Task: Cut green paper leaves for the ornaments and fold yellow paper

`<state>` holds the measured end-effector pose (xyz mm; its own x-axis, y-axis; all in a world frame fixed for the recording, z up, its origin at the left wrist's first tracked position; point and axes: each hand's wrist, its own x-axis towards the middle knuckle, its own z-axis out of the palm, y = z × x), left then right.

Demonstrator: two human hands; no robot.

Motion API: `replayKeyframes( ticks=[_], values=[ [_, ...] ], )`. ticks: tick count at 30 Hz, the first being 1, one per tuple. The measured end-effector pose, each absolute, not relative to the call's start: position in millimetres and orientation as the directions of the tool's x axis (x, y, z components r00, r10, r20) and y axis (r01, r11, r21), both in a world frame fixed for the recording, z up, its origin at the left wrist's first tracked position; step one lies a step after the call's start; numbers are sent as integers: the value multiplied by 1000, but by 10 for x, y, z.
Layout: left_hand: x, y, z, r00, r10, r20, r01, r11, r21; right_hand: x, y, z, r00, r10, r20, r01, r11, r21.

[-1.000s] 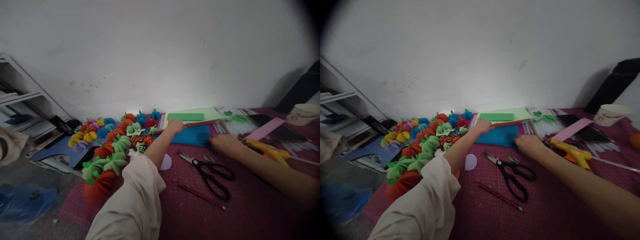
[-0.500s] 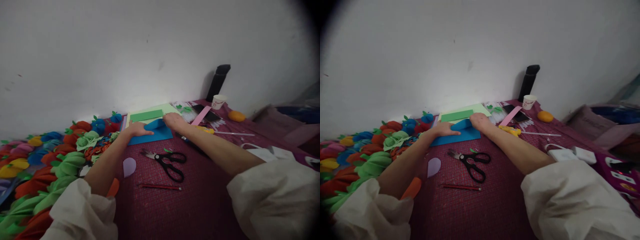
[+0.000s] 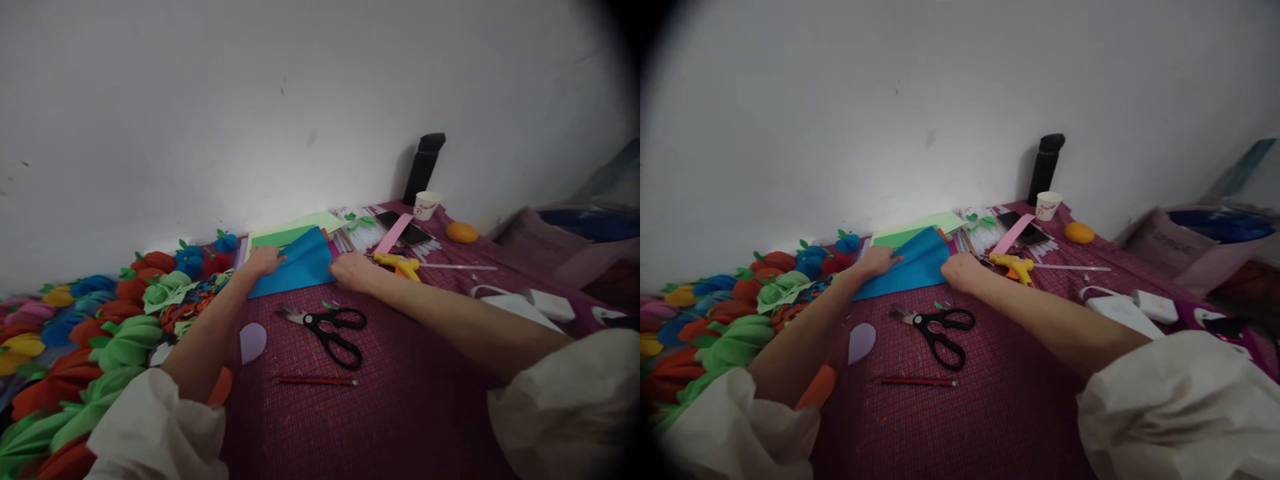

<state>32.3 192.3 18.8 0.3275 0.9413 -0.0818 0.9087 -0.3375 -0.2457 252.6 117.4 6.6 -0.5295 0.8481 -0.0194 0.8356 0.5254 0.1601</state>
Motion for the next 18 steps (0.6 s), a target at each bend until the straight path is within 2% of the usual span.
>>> replayKeyframes(
  ticks=[11, 18],
  values=[
    [328, 1928, 195, 319, 942, -100, 904, -335, -267, 2283, 1157, -155, -488, 871, 54, 873, 486, 42],
    [337, 1875, 172, 335, 938, -90, 901, -347, -259, 2640, 1533, 69, -189, 954, 232, 970, 218, -107]
  ],
)
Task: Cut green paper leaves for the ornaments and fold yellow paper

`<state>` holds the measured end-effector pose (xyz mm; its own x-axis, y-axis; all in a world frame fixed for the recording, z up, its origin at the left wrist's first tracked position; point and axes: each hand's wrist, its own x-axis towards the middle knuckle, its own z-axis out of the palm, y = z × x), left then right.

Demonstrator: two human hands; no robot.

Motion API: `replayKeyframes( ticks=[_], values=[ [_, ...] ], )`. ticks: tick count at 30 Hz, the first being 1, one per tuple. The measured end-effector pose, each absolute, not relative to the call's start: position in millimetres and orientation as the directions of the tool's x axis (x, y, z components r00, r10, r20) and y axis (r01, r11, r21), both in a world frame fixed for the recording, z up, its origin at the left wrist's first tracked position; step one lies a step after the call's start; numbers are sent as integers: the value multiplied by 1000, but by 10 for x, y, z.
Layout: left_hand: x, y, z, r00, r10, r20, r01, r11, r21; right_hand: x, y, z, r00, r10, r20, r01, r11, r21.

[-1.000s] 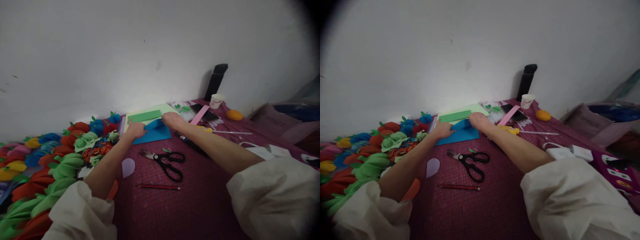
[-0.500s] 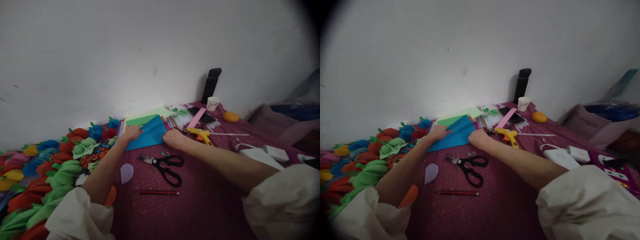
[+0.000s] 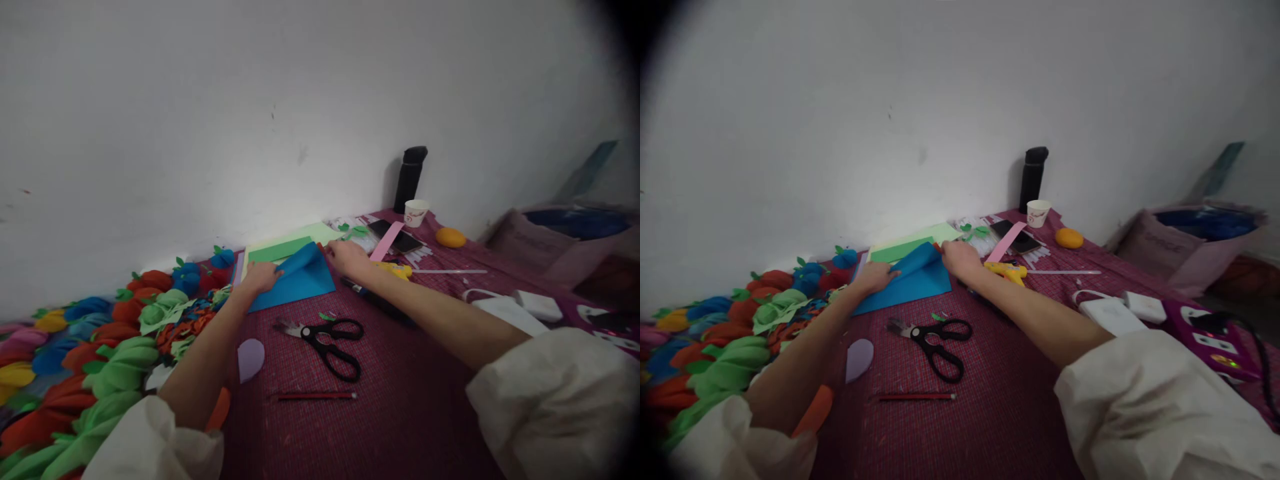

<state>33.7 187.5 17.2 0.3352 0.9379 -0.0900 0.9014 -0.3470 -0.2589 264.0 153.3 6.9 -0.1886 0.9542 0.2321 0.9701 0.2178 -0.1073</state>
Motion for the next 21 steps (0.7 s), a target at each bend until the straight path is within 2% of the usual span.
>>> replayKeyframes(
  ticks=[5, 13, 15, 18, 21],
  values=[
    [349, 1867, 146, 351, 932, -86, 898, -361, -251, 2768, 1800, 128, -183, 936, 302, 941, 255, -222],
    [366, 1629, 87, 384, 922, -51, 889, -385, -248, 2696, 1952, 35, -277, 926, 258, 878, 352, -323],
    [363, 1537, 85, 403, 914, -35, 893, -401, -205, 2700, 1964, 34, -282, 925, 254, 870, 358, -338],
    [350, 1477, 111, 401, 915, 42, 911, -393, -126, 2704, 1970, 50, -293, 923, 250, 859, 369, -356],
    [314, 1519, 130, 366, 920, 137, 924, -343, -169, 2703, 1958, 67, -319, 919, 230, 847, 386, -367]
  ],
)
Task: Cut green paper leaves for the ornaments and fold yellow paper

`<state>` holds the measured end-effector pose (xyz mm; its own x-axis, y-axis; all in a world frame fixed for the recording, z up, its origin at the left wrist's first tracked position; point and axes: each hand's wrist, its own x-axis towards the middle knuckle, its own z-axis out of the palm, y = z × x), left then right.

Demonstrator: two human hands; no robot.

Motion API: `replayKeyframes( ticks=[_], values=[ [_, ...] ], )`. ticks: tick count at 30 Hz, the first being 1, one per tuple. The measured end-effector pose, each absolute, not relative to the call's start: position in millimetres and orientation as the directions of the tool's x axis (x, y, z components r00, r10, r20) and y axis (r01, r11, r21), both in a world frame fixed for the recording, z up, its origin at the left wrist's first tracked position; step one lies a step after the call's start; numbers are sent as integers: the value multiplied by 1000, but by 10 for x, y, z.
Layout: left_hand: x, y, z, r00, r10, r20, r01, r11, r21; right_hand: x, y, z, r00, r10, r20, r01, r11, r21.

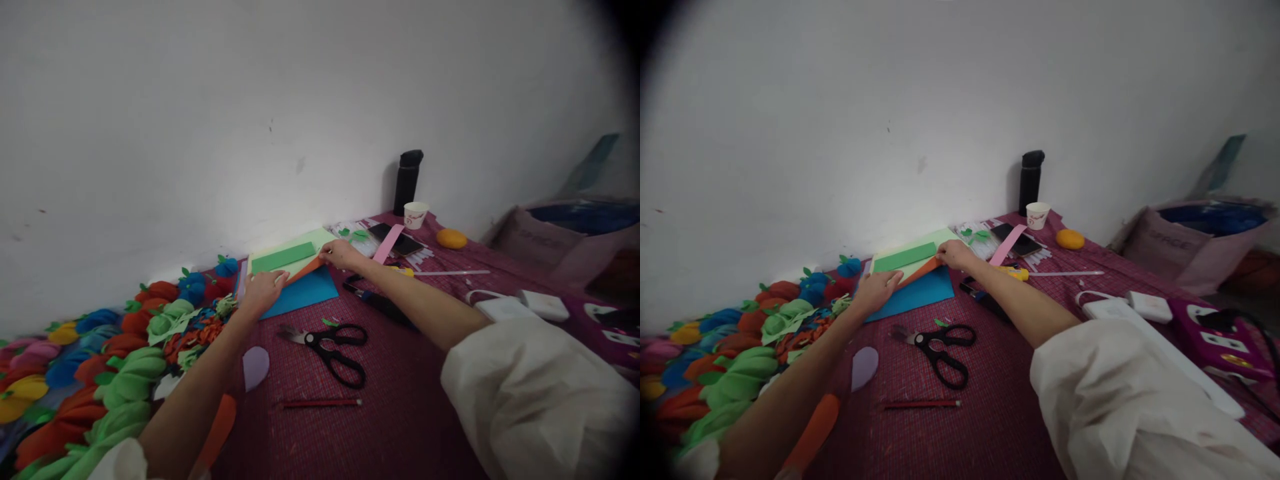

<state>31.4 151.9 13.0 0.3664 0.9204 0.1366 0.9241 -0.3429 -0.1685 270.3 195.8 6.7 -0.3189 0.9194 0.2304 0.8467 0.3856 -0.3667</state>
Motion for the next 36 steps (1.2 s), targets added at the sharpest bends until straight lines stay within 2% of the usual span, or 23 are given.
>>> replayKeyframes(
  ticks=[5, 11, 16, 26, 36],
  values=[
    [227, 1629, 36, 408, 901, 146, 897, -366, -249, 2742, 1854, 36, -433, 884, 176, 821, 467, -328],
    [259, 1688, -71, 523, 840, 141, 824, -456, -337, 2811, 1694, -69, -574, 814, 84, 797, 580, -170],
    [383, 1663, -81, 579, 803, 143, 774, -485, -407, 2793, 1613, -104, -628, 776, 50, 775, 630, -52],
    [425, 1630, -122, 546, 816, 191, 780, -412, -471, 2695, 1544, -177, -633, 769, 91, 774, 625, 98],
    [376, 1653, -29, 552, 813, 185, 781, -426, -457, 2602, 1532, -252, -524, 835, 168, 851, 509, 128]
  ],
)
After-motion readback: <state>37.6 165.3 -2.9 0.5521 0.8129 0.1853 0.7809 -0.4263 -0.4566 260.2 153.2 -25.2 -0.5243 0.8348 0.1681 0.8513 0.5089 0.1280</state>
